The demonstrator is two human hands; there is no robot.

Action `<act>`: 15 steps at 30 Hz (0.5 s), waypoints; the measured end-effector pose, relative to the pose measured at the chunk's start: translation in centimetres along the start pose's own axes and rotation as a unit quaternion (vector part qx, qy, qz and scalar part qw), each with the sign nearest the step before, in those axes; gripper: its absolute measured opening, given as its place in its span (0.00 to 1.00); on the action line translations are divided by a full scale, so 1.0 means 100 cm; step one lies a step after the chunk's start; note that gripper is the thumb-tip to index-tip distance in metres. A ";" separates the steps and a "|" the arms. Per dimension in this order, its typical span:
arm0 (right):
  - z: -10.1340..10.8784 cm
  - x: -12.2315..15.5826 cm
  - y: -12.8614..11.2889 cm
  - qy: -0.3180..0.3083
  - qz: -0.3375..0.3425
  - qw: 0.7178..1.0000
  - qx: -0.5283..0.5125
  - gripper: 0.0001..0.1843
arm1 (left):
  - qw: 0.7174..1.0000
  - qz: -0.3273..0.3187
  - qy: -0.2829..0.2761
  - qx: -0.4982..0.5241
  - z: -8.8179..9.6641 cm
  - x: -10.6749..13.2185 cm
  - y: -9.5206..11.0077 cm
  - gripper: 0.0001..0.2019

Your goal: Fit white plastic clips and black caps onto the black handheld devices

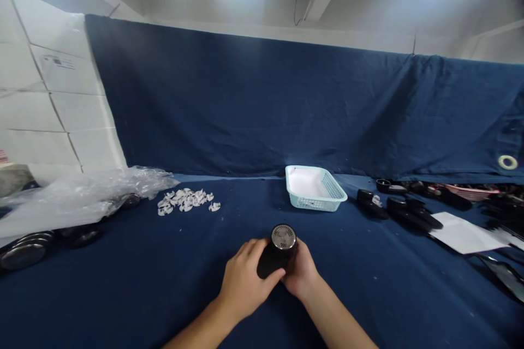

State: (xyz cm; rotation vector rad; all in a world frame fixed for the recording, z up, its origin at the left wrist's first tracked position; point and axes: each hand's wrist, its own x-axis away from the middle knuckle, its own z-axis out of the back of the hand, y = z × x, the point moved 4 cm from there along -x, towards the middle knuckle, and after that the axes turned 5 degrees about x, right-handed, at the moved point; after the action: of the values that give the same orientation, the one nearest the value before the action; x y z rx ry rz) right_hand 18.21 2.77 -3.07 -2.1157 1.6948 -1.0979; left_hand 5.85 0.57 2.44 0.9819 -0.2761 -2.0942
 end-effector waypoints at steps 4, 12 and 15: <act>0.001 0.001 0.002 0.013 -0.007 1.000 -0.022 0.15 | 1.000 -0.009 -0.025 -0.015 -0.002 0.001 0.001 0.24; 0.001 0.002 0.001 -0.005 0.002 0.999 -0.039 0.15 | 0.997 0.004 -0.070 -0.039 -0.001 -0.002 0.007 0.21; 0.002 0.002 0.000 -0.008 0.019 0.999 -0.042 0.14 | 0.996 0.001 -0.080 -0.039 -0.001 -0.002 0.008 0.21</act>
State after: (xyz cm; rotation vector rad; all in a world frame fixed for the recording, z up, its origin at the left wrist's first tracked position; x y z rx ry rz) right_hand 18.39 2.55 -3.13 -2.1276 1.7959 -1.0130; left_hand 6.44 0.13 2.88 0.7691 -0.2725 -2.1679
